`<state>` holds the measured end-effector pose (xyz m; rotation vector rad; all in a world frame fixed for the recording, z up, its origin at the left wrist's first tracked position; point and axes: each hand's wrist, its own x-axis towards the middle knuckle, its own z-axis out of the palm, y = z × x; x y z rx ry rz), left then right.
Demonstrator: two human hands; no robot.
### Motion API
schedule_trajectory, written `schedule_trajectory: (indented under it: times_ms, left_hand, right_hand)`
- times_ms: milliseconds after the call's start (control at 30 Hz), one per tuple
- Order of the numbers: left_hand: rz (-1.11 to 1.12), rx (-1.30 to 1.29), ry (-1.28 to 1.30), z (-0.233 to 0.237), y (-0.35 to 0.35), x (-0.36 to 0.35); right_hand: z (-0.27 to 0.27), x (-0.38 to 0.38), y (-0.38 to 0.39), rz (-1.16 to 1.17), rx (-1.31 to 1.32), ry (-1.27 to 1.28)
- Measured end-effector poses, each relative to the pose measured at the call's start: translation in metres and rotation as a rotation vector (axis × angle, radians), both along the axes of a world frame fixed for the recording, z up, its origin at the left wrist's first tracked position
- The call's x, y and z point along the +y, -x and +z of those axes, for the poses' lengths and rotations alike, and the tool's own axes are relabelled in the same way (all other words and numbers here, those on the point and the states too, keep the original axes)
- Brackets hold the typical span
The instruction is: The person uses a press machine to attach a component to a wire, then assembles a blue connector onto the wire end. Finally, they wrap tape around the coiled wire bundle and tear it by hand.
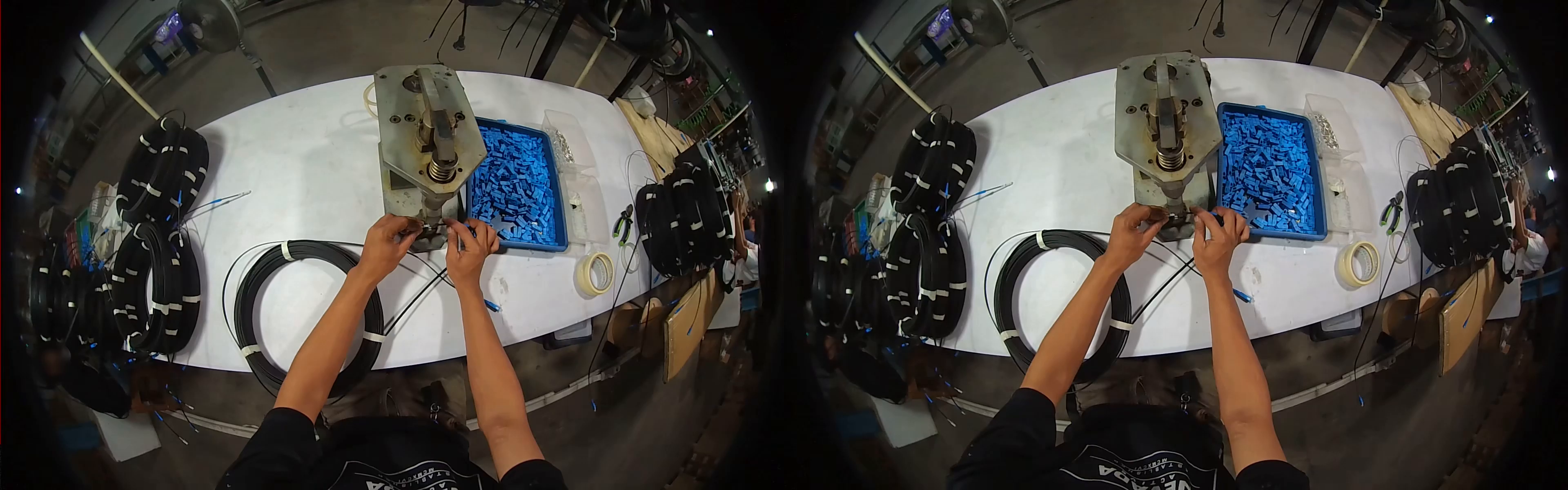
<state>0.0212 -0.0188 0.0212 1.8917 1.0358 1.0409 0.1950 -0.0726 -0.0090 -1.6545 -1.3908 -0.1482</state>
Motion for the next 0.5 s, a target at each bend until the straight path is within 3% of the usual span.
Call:
schedule_trajectory:
  times_ms: [500]
  left_hand:
    - [-0.009,0.062,-0.071,0.0046,-0.0004,-0.0014]
  right_hand:
    - [-0.0021,-0.0003,-0.0006,-0.006,0.033,-0.039]
